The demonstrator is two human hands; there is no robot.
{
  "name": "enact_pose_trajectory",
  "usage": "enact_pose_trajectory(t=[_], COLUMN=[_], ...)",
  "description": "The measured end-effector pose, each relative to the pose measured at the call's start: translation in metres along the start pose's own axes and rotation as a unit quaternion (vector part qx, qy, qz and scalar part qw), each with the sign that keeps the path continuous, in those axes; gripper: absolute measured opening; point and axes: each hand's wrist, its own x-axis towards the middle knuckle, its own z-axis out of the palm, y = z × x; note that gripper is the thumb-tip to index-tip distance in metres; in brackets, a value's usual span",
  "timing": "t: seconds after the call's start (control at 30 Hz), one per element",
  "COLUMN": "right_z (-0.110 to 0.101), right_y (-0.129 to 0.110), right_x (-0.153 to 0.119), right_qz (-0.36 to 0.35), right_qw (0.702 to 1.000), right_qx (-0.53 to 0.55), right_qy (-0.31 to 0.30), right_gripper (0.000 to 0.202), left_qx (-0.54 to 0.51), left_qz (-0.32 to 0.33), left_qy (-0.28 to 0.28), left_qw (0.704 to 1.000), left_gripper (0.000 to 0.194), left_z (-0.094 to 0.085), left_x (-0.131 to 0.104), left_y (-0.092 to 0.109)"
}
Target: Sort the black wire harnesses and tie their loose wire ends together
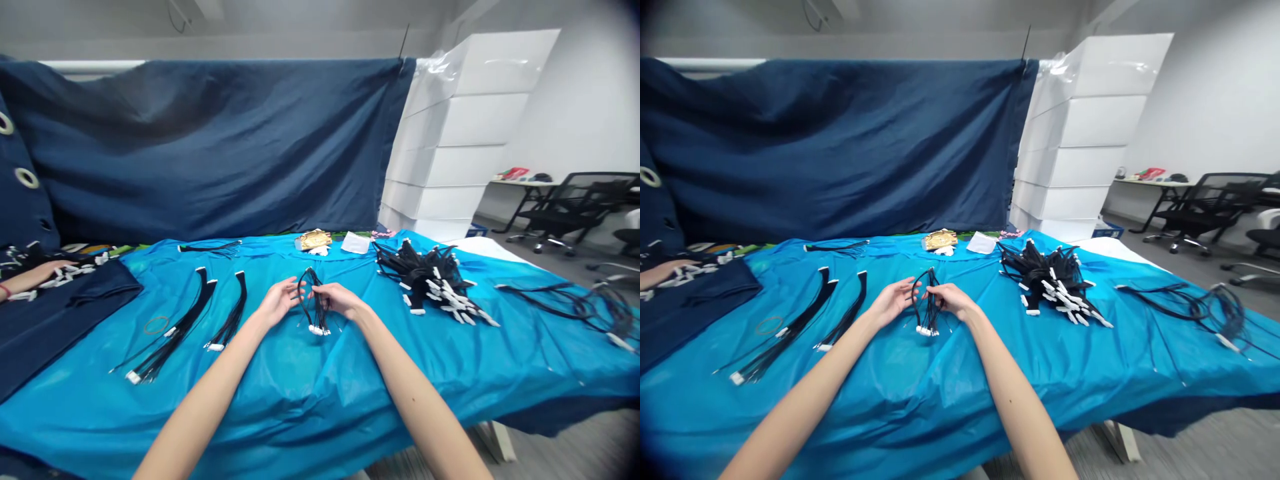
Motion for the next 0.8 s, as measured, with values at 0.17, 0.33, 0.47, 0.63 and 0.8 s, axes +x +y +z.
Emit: enact_pose_trajectory(t=[0.17,0.33,0.47,0.63,0.8], right_z=[0.004,0.008,0.011,0.014,0.014], right_y=[0.002,0.003,0.004,0.007,0.010], right_x=[-0.004,-0.008,-0.007,-0.004,-0.001], right_qz=[-0.041,-0.080,-0.103,-0.148,-0.181], right_qw=[0.996,0.975,0.952,0.931,0.919], right_qx=[-0.077,-0.193,-0.265,-0.318,-0.339], right_qy=[-0.005,-0.076,-0.111,-0.101,-0.082], right_gripper=[0.035,0.043,0.051,0.054,0.052], left_qx=[0.013,0.070,0.178,0.247,0.313], left_qz=[-0.075,-0.081,0.021,0.064,0.124], left_qy=[0.008,-0.037,-0.039,-0.041,0.020], left_qw=[0.997,0.994,0.983,0.966,0.941], left_gripper=[0.016,0.013,0.026,0.024,0.022], left_z=[-0.002,0.000,0.002,0.003,0.001], left_x=[0.003,-0.004,-0.009,-0.011,-0.005], left_y=[0.002,0.000,0.000,-0.001,-0.007])
